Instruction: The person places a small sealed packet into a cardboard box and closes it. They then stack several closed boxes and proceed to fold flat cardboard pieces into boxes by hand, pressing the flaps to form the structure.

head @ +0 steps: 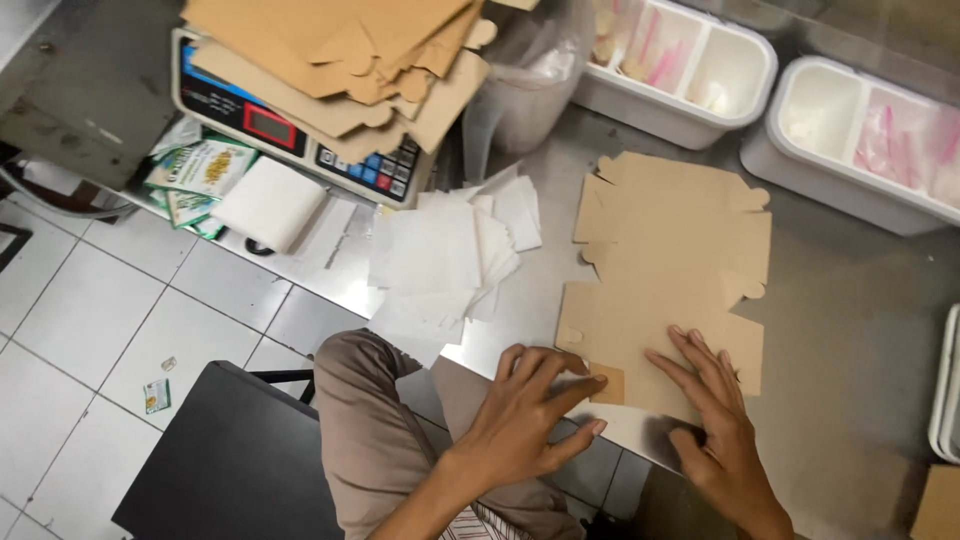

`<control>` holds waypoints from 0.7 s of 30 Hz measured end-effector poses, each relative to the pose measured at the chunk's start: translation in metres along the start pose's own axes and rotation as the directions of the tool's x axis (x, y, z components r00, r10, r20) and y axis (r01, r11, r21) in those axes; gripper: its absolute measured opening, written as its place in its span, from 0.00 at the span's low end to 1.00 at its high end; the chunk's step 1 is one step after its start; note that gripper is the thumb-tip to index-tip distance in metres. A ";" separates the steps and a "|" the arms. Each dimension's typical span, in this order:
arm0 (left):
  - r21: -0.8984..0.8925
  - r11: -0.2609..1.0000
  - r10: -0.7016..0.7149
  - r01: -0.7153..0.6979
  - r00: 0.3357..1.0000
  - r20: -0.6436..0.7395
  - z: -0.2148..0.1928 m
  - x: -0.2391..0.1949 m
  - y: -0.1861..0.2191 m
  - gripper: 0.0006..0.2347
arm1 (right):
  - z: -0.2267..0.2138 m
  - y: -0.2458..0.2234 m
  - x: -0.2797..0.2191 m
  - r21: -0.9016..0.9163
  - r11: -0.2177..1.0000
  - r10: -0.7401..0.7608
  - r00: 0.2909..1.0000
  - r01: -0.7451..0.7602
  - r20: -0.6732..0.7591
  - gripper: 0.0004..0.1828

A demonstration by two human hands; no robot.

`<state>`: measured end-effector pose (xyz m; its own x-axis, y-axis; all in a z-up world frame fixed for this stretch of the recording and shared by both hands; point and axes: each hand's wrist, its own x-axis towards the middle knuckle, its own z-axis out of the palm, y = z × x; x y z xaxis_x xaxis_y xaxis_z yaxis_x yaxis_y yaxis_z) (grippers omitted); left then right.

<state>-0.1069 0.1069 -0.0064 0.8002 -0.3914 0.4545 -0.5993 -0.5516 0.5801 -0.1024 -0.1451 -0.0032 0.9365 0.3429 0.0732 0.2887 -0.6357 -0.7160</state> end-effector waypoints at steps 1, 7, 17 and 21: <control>0.009 1.000 0.011 -0.011 1.000 0.026 0.000 0.001 -0.003 0.13 | -0.001 -0.003 0.002 0.064 0.996 0.066 0.998 -0.065 -0.006 0.38; -0.070 0.997 0.043 -0.032 0.987 0.158 0.003 0.006 -0.023 0.12 | 0.018 -0.018 0.013 -0.115 0.988 0.077 0.976 -0.102 -0.203 0.31; -0.162 0.987 0.022 0.011 0.979 0.203 0.013 0.045 -0.062 0.09 | 0.031 -0.018 0.019 -0.199 0.972 0.062 0.955 -0.124 -0.288 0.30; -0.174 0.983 -0.011 0.064 0.958 0.286 0.012 0.050 -0.064 0.12 | 0.030 -0.020 0.018 -0.179 0.978 0.055 0.956 -0.110 -0.288 0.29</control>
<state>-0.0276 0.1136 -0.0291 0.7803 -0.5794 0.2355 -0.5421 -0.4386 0.7168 -0.0966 -0.1058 -0.0085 0.9686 0.0938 0.2303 0.2147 -0.7830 -0.5837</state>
